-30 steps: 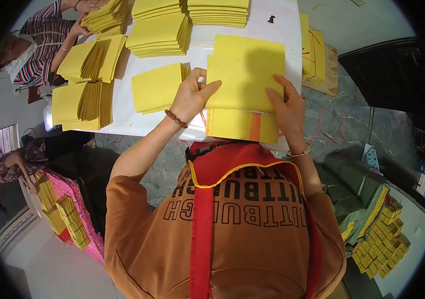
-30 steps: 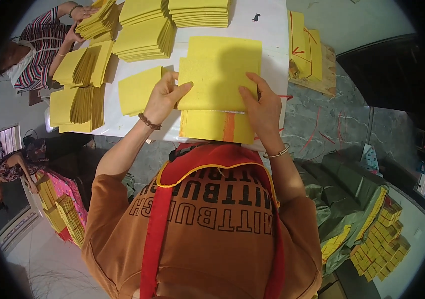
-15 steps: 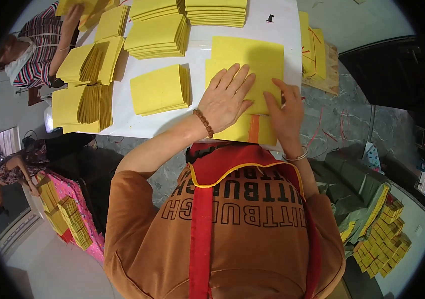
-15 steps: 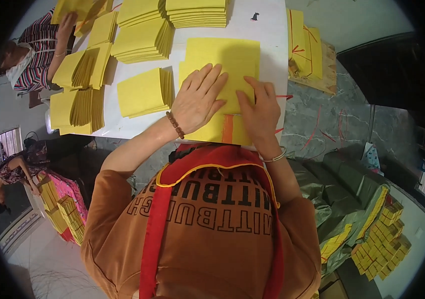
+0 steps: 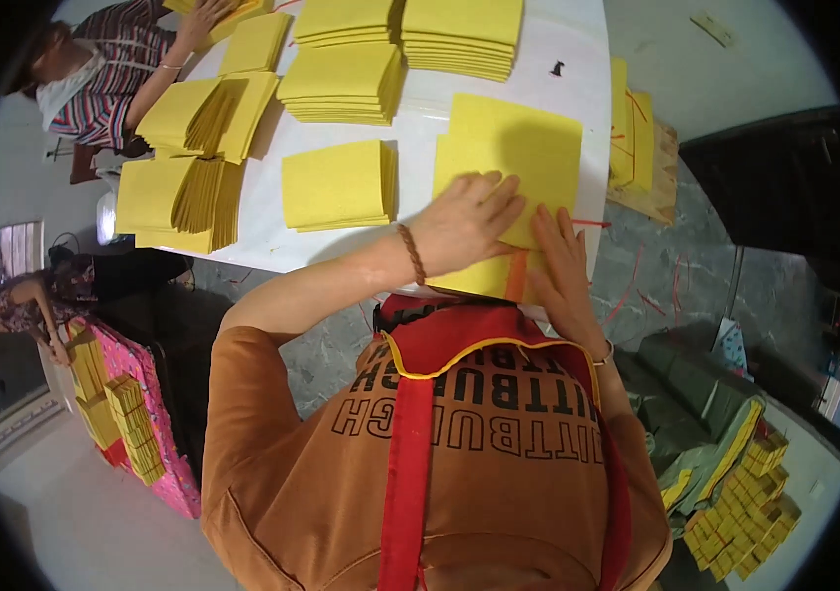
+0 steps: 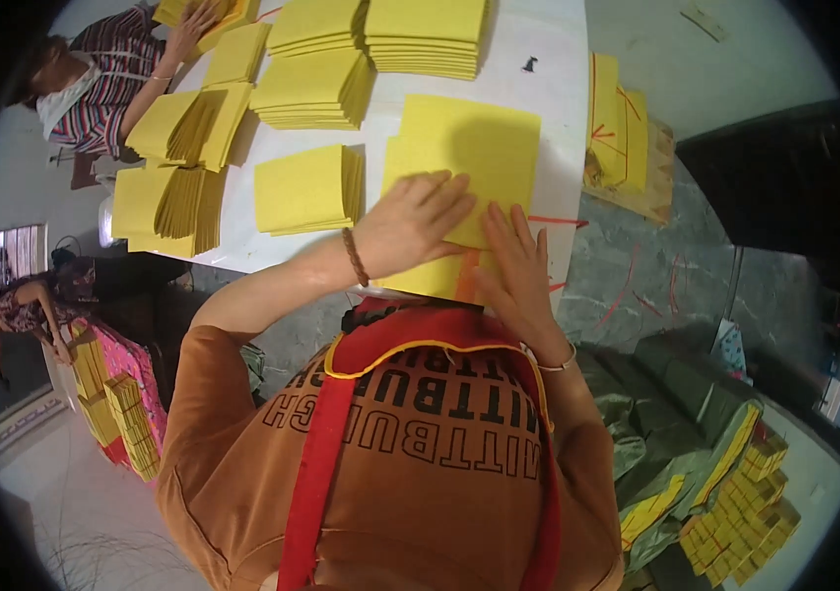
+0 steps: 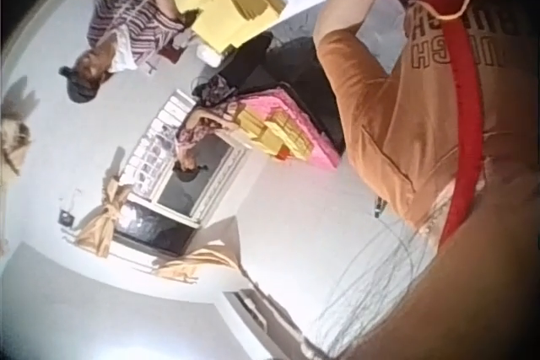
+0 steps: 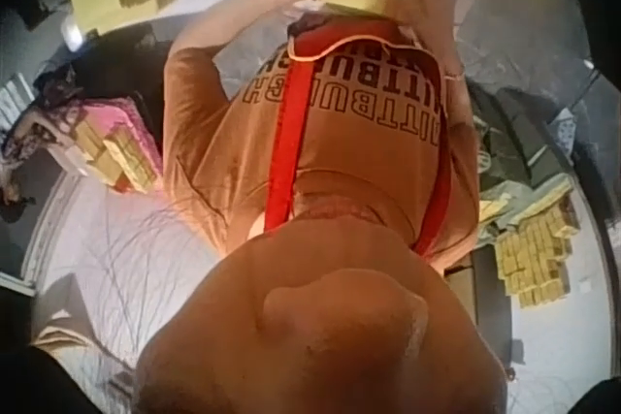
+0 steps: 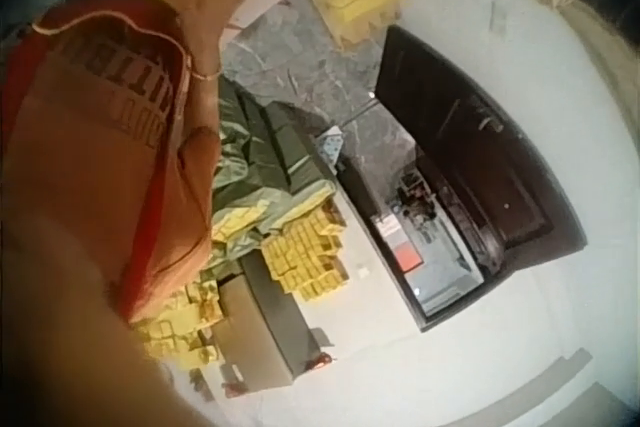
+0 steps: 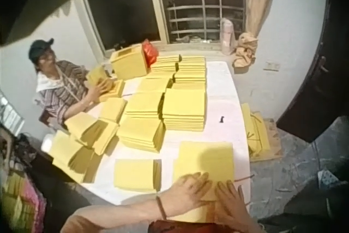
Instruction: The person applies silver foil squares to yellow paper sheets and bundles them.
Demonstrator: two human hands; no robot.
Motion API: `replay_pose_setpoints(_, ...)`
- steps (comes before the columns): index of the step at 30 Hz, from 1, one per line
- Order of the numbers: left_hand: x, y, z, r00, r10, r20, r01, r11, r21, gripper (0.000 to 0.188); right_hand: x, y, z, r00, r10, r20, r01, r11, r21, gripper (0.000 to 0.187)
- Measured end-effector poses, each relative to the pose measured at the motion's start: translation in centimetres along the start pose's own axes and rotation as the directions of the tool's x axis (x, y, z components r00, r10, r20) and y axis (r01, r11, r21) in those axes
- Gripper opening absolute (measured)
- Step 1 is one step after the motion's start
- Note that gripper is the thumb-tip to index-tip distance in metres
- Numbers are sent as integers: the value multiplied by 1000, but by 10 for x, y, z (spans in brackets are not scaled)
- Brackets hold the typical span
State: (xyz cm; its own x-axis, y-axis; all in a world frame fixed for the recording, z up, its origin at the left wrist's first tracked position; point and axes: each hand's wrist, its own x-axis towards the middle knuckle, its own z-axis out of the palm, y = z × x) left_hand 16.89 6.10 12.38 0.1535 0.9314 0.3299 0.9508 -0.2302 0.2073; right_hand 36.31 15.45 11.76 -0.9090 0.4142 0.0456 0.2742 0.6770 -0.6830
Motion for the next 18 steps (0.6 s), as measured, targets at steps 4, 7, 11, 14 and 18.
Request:
replay_pose_setpoints(4, 7, 24, 7, 1000, -17, 2, 15, 914, 406, 56, 2, 7, -4, 972, 214, -95, -94, 727, 681, 54)
replay_pose_setpoints(7, 4, 19, -5, 994, -84, -67, 95, 979, 182, 53, 2, 7, -2, 906, 305, -292, 0, 692, 722, 53)
replay_pose_setpoints(11, -24, -10, -55, 913, -165, -372, 163, 986, -38, 46, -2, 16, 10, 870, 207, -448, 159, 742, 651, 48)
replay_pose_setpoints(14, -78, -43, -68, 894, -255, -368, 317, 941, 117, 51, 3, 16, 10, 911, 211, -355, 56, 789, 612, 45)
replay_pose_setpoints(18, -141, -70, -43, 883, -391, -259, 460, 826, 325, 56, 2, 9, 3, 945, 193, -263, -34, 859, 510, 37)
